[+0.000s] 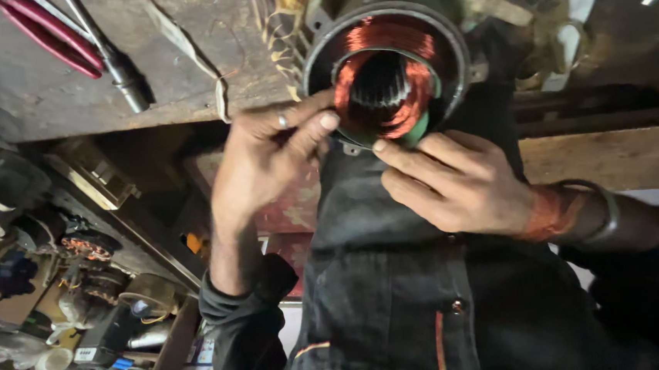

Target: The person cuts a piece of green insulating paper to fit around a copper-wound motor stator using shears. They then wrap the paper around the stator and secure it with a white strip of tape.

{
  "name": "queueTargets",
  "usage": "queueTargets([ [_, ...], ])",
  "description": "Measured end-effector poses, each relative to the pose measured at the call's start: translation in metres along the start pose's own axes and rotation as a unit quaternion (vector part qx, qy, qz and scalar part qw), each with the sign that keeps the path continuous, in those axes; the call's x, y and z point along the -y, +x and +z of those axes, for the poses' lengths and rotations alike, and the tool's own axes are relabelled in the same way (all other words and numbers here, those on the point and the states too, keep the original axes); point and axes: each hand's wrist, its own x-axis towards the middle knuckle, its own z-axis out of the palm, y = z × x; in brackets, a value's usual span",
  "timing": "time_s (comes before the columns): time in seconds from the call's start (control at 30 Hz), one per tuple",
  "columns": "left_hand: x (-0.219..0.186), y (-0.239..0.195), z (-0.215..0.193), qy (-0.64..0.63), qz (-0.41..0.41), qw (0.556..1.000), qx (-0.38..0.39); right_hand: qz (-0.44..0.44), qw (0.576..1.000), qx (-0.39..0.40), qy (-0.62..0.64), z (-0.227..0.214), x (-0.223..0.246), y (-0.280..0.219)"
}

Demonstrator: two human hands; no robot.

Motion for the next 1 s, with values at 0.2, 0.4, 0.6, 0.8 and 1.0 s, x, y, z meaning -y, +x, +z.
queueTargets([
  [0.2, -0.019, -0.007, -0.01, 0.125, 0.106, 0.984, 0.067, -0.012, 0.998, 0.001, 0.056, -0.009, -0.017, 0.0],
  [0.4, -0.041, 0.006, -0.023, 0.245, 0.104, 0.954, 0.14, -0.003, 0.996, 0.008, 0.085, -0.008, -0.025, -0.005],
  [0.6, -0.076, 0.026, -0.028, 0.277, -0.058, 0.919, 0.275, -0.007, 0.992, -0.004, 0.127, -0.006, -0.03, -0.004],
  [0.8, -0.088, 0.03, -0.02, 0.348, -0.072, 0.889, 0.289, -0.005, 0.991, -0.015, 0.137, -0.005, -0.029, -0.009],
  [1.0, -0.073, 0.049, -0.032, 0.342, -0.036, 0.895, 0.283, -0.003, 0.988, -0.041, 0.147, -0.002, -0.03, -0.006],
])
